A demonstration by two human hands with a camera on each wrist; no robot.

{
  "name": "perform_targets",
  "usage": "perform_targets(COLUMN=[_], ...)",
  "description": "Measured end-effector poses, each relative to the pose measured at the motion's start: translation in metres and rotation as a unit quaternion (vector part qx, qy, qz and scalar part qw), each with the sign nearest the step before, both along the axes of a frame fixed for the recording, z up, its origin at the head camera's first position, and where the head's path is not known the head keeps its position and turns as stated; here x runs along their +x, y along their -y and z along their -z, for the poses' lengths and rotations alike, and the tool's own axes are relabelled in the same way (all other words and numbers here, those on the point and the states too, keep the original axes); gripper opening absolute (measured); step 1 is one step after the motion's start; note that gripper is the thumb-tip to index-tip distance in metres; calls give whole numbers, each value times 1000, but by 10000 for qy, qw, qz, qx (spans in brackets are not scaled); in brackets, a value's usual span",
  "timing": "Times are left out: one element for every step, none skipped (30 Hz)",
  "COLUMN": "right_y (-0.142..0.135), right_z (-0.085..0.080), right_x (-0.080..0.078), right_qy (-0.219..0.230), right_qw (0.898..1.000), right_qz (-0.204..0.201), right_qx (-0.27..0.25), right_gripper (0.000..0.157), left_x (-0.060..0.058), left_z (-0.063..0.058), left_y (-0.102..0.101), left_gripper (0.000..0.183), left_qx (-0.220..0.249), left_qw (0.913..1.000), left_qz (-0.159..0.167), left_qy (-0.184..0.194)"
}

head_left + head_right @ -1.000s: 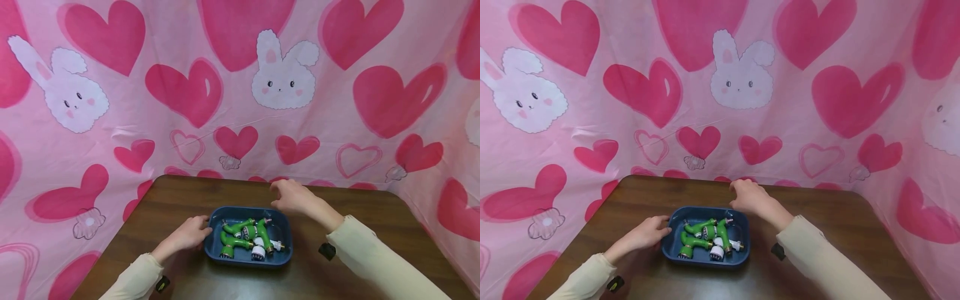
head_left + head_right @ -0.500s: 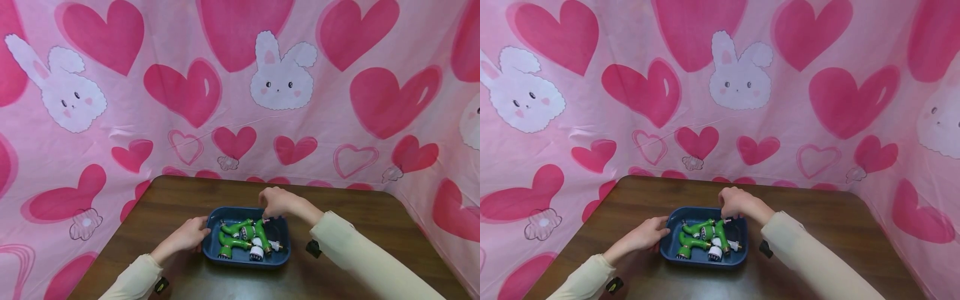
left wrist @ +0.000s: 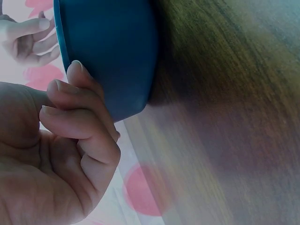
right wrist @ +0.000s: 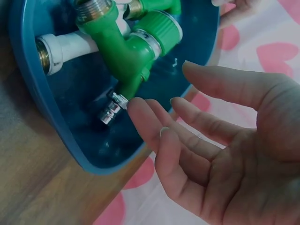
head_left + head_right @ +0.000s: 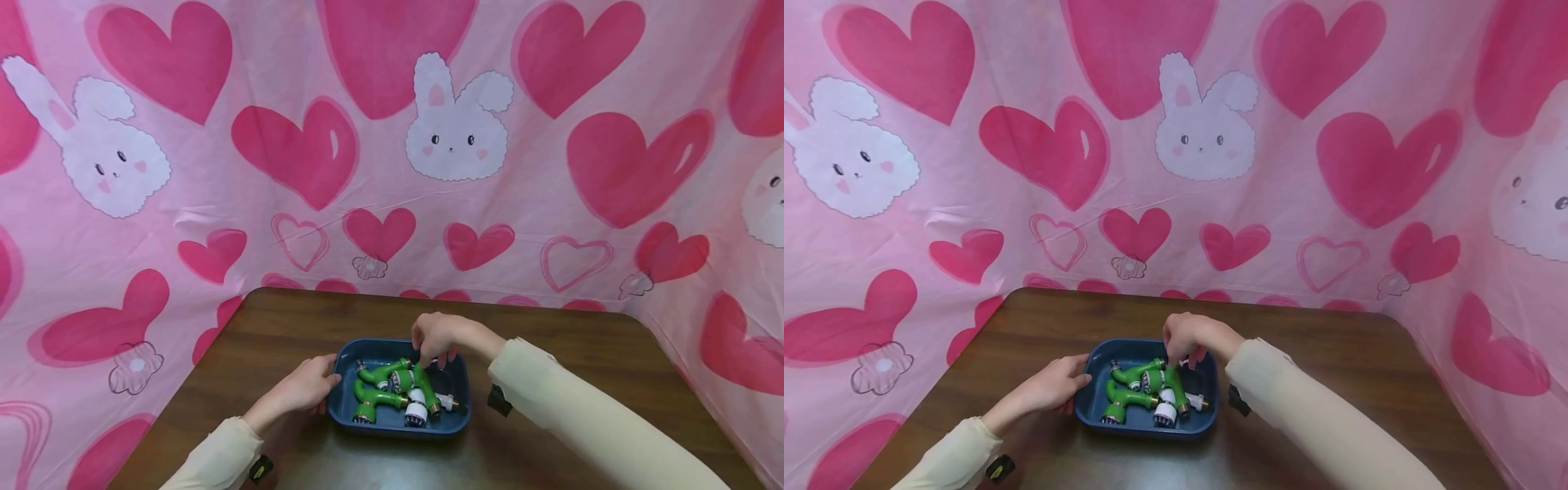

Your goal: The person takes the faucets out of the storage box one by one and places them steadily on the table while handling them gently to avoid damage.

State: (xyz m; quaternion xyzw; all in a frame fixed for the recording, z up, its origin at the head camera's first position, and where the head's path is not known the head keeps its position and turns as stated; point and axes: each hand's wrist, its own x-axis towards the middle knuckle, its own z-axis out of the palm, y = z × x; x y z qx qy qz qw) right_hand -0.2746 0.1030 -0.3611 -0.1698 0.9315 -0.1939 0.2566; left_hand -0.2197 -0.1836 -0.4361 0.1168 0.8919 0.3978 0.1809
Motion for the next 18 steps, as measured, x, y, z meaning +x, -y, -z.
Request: perform_targets(right_y=[1, 2, 4, 5, 7, 8, 10, 11, 13, 15, 16, 17, 18, 18, 19, 19, 20, 20], right_z=[1, 2, 3, 5, 6, 8, 10, 11, 13, 15, 17, 18, 20, 21, 22, 23, 24, 24], right_x=[0, 0, 1, 1, 2, 2, 3, 4, 5, 6, 7, 7, 8, 9, 9, 9, 10, 10], right_qy=[39, 61, 71, 72, 58, 43, 32, 12, -1, 0, -11, -8, -8, -4, -2, -1, -6, -6], right_qw=[10000, 10000, 9999, 9999, 9998, 9997, 9997, 9996, 9995, 9994, 9993, 9992, 9991, 9989, 9988, 9986, 9984, 9983], right_qz=[9, 8, 4, -2, -22, -41, -58, -67, -78, -73, -62, -35, -4, 33, 64, 101, 129, 151], right_qx=[24, 61, 108, 133, 180, 218, 251, 287, 320, 340, 379, 402, 433, 459, 487, 513, 542, 566], right_gripper=[24, 24, 23, 23, 21, 21, 20, 20, 20, 20, 20, 21, 22, 22, 23, 24, 24, 24], left_x=[0, 0, 0, 0, 0, 0, 0, 0, 0, 0, 0, 0, 0, -1, -1, -2, -2, -3], left_z=[0, 0, 0, 0, 0, 1, 1, 2, 2, 2, 3, 3, 3, 3, 3, 3, 3, 2], left_y=[0, 0, 0, 0, 0, 0, 0, 0, 0, 0, 0, 0, 0, 0, -1, -1, -1, -2], left_gripper=[56, 56, 56, 56, 56, 56, 56, 56, 56, 56, 56, 56, 56, 56, 56, 56, 56, 56], left_qx=[8, 17, 12, 7, -3, -14, -26, -33, -42, -38, -39, -35, -41, -46, -59, -72, -81, -97], left_qw=[10000, 10000, 10000, 10000, 10000, 10000, 10000, 10000, 10000, 10000, 10000, 10000, 10000, 10000, 10000, 10000, 10000, 10000], left_qz=[10, 14, 15, 19, 16, 12, 8, 6, 6, 6, 1, 14, 21, 22, 27, 30, 28, 21], left_qy=[-6, -6, -13, -18, -24, -29, -37, -40, -49, -44, -31, -25, -24, -14, -9, -4, 1, 0])
